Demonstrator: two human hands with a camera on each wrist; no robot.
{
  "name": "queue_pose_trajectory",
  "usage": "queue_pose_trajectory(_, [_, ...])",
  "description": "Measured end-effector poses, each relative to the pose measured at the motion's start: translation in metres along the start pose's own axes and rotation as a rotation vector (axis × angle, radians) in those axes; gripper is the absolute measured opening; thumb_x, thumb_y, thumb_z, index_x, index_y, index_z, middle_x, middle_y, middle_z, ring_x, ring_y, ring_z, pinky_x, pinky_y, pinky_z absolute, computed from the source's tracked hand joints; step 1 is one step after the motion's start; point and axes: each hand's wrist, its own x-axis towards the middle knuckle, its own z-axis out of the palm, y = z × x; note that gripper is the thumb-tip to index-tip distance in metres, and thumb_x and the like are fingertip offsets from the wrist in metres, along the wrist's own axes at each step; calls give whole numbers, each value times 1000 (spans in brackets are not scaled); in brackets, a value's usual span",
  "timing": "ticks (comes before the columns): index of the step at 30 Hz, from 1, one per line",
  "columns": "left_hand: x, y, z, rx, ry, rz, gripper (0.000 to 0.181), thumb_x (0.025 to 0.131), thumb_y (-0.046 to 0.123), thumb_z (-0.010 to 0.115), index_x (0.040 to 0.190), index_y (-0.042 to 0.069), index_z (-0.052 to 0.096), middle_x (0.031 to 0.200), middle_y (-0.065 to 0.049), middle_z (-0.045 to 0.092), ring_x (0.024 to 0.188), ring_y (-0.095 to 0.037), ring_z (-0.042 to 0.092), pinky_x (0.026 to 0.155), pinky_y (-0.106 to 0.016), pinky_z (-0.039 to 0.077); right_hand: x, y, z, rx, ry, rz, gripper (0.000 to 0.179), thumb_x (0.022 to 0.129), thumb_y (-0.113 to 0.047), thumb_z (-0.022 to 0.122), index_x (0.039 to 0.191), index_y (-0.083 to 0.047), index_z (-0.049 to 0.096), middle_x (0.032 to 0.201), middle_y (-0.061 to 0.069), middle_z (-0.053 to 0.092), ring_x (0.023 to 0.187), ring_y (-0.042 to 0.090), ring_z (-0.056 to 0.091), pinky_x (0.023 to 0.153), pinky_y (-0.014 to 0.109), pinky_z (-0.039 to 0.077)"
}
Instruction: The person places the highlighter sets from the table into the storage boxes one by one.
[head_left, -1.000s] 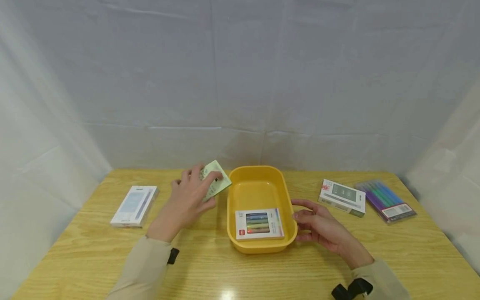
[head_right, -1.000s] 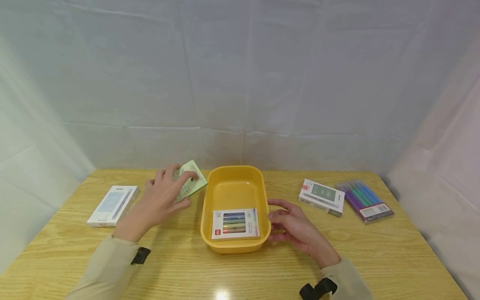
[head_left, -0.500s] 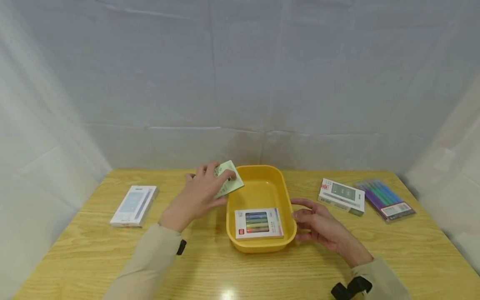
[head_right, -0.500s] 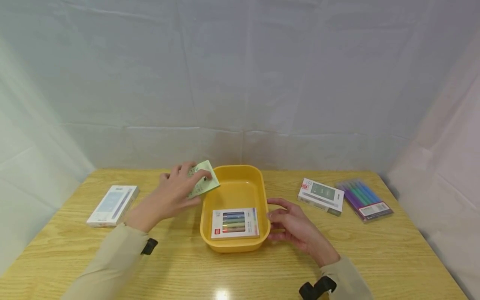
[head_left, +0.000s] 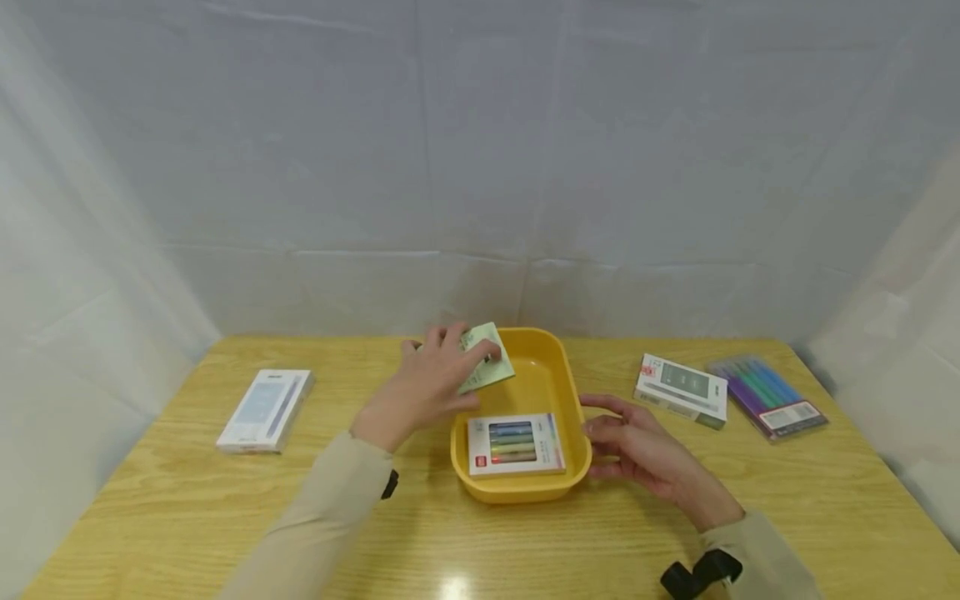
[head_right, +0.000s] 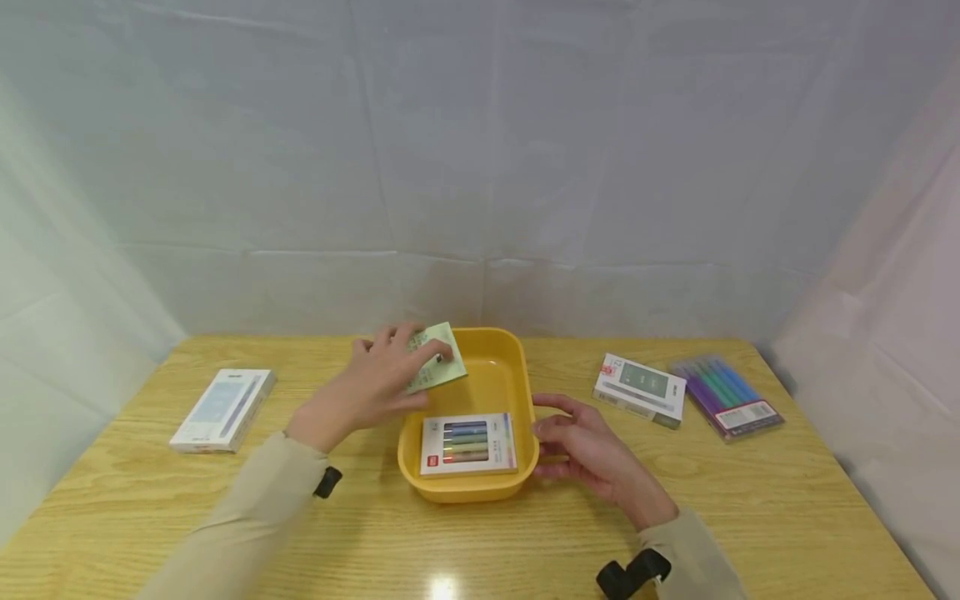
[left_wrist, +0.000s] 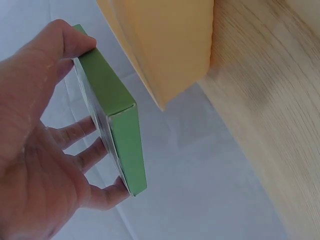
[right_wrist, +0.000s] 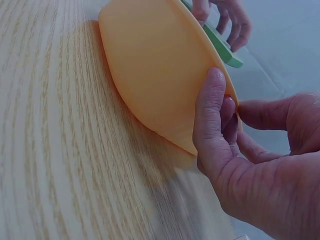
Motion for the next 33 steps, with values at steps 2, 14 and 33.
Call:
queue_pose_trajectory(2, [3, 2, 1, -1, -14, 9, 53, 90, 34, 78, 136, 33, 51, 155, -21, 40, 135, -47, 44, 97, -72, 43, 0, 0, 0, -4, 1, -1, 64, 102, -13, 57, 158, -6, 27, 115, 8, 68, 97, 20, 71, 79, 35, 63])
queue_pose_trajectory(14, [19, 16, 8, 24, -12, 106, 50, 93, 33, 75, 137, 31, 51, 155, -18, 41, 134, -45, 44, 98, -69, 43, 1, 3, -2, 19, -43, -36, 68, 103, -13, 58, 160, -4, 22, 107, 3, 68, 95, 18, 71, 74, 32, 63])
queue_pose_trajectory(33, [34, 25, 33, -19, -89, 122, 54, 94, 31, 75, 141, 34, 50, 157, -14, 37, 140, -40, 39, 108, -67, 36, 2, 3, -1, 4, -15, -4, 64, 104, -14, 56, 159, -7, 24, 114, 7, 66, 98, 20, 71, 76, 33, 63])
